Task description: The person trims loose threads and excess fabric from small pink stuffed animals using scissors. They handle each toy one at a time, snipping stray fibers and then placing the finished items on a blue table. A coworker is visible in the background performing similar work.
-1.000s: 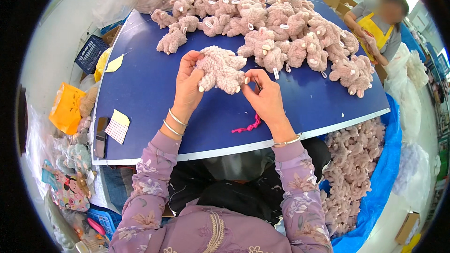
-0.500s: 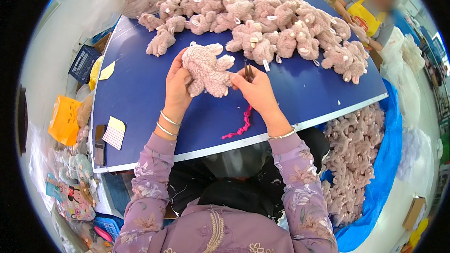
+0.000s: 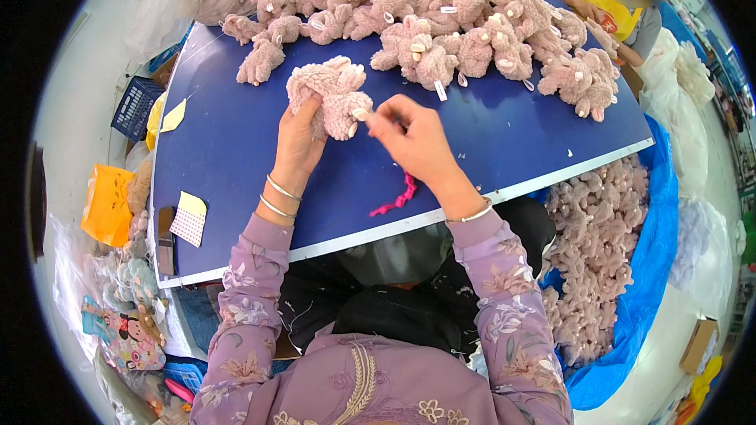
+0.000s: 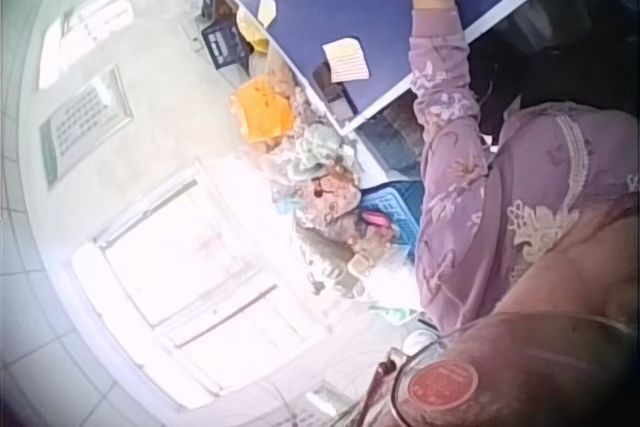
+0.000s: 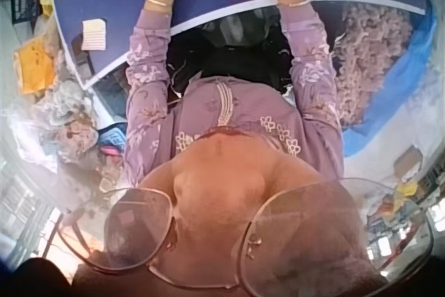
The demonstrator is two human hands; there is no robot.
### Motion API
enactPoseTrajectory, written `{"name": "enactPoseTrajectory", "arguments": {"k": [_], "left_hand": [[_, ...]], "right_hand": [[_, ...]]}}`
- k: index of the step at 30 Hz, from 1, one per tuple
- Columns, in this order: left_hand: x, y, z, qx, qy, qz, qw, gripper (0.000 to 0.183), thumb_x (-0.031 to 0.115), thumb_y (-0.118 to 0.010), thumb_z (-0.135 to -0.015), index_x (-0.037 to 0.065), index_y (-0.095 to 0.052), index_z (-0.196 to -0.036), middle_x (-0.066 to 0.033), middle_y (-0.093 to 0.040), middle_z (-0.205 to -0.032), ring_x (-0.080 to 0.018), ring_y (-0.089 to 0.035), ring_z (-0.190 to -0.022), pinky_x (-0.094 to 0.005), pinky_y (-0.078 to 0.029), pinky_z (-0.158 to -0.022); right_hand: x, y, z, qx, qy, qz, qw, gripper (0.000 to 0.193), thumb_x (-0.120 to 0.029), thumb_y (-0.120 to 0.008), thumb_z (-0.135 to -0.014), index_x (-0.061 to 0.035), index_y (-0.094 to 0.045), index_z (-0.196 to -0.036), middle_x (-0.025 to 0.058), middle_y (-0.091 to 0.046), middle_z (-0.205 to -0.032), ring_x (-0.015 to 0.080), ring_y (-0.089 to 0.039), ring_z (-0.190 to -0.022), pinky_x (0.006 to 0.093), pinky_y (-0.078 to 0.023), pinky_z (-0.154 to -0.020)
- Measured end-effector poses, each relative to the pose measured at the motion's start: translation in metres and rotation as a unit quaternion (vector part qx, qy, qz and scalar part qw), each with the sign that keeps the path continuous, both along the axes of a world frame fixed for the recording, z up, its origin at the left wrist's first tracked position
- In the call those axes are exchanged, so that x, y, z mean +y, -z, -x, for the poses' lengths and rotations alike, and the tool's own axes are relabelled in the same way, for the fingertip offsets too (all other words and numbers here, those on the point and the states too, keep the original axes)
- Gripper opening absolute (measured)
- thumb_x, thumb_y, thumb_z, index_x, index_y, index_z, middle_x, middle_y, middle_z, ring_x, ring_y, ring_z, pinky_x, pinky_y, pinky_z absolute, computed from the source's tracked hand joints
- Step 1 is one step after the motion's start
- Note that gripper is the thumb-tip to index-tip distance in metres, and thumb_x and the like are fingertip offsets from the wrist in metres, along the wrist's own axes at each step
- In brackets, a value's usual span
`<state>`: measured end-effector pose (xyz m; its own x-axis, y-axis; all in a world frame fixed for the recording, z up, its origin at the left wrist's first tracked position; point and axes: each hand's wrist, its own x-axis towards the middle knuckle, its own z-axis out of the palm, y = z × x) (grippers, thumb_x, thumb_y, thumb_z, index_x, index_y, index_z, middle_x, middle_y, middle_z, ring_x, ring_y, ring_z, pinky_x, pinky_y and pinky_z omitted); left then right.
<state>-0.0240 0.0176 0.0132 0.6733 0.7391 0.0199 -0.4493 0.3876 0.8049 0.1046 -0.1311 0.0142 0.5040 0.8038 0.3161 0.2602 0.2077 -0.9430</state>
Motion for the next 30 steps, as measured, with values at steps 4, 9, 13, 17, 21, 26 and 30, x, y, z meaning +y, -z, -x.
{"name": "enactPoseTrajectory", "arguments": {"k": [4,9,13,17,21,26,30], "left_hand": [[-0.002,0.002,-0.002,-0.022,-0.007,-0.004,1.000,0.033,0.011,-0.056,-0.094,0.002,-0.049,-0.124,-0.0093,-0.060,-0.116,-0.0224,-0.061,-0.105,-0.0372,-0.052,-0.086],[-0.003,0.009,-0.006,-0.020,-0.026,-0.008,0.999,0.031,0.011,-0.056,-0.094,0.001,-0.051,-0.122,-0.0091,-0.060,-0.116,-0.0218,-0.062,-0.103,-0.0366,-0.052,-0.086],[-0.006,0.008,-0.005,0.000,-0.019,-0.005,1.000,0.029,0.011,-0.055,-0.094,0.001,-0.052,-0.121,-0.0097,-0.061,-0.115,-0.0222,-0.062,-0.103,-0.0359,-0.053,-0.086],[-0.011,0.005,-0.007,0.021,0.014,0.006,1.000,0.029,0.010,-0.052,-0.094,0.001,-0.053,-0.121,-0.0104,-0.061,-0.115,-0.0226,-0.063,-0.102,-0.0360,-0.054,-0.084],[-0.010,0.005,-0.006,0.052,0.009,0.000,0.999,0.030,0.009,-0.052,-0.094,0.000,-0.052,-0.122,-0.0105,-0.061,-0.115,-0.0225,-0.062,-0.103,-0.0355,-0.054,-0.084],[-0.016,0.013,-0.012,0.055,-0.006,-0.118,0.992,0.033,0.010,-0.054,-0.093,-0.001,-0.051,-0.124,-0.0096,-0.060,-0.116,-0.0209,-0.061,-0.104,-0.0328,-0.051,-0.088],[-0.019,0.015,-0.011,0.047,-0.006,-0.145,0.988,0.031,0.023,-0.054,-0.096,0.003,-0.051,-0.120,-0.0077,-0.058,-0.115,-0.0164,-0.057,-0.105,-0.0322,-0.048,-0.088]], "right_hand": [[0.003,-0.007,0.016,-0.017,-0.012,0.057,0.998,0.026,-0.020,-0.072,-0.083,0.0022,-0.064,-0.093,0.0016,-0.063,-0.074,0.0036,-0.042,-0.057,0.0215,-0.037,-0.051],[0.007,-0.004,0.020,-0.017,0.004,0.024,1.000,0.020,-0.012,-0.071,-0.081,-0.0009,-0.061,-0.095,0.0015,-0.062,-0.078,0.0058,-0.042,-0.056,0.0229,-0.037,-0.052],[0.006,-0.009,0.021,-0.046,0.002,-0.001,0.999,0.018,-0.004,-0.068,-0.081,-0.0045,-0.059,-0.096,0.0010,-0.058,-0.082,0.0082,-0.041,-0.054,0.0244,-0.037,-0.051],[0.005,-0.004,0.021,-0.098,-0.009,-0.033,0.995,0.019,-0.003,-0.067,-0.081,-0.0057,-0.058,-0.097,0.0006,-0.054,-0.082,0.0074,-0.042,-0.058,0.0225,-0.037,-0.053],[0.003,-0.009,0.020,0.013,-0.002,-0.034,0.999,0.025,-0.007,-0.070,-0.081,-0.0037,-0.056,-0.101,-0.0002,-0.054,-0.084,0.0052,-0.045,-0.066,0.0218,-0.038,-0.055],[0.015,0.006,-0.003,0.130,-0.038,0.016,0.991,0.038,-0.013,-0.069,-0.084,0.0053,-0.055,-0.113,0.0064,-0.063,-0.100,0.0097,-0.057,-0.084,0.0257,-0.048,-0.074],[0.001,-0.020,-0.008,0.163,0.004,0.103,0.981,0.034,-0.014,-0.067,-0.086,0.0062,-0.059,-0.113,0.0072,-0.065,-0.095,0.0117,-0.060,-0.084,0.0267,-0.050,-0.076]]}}
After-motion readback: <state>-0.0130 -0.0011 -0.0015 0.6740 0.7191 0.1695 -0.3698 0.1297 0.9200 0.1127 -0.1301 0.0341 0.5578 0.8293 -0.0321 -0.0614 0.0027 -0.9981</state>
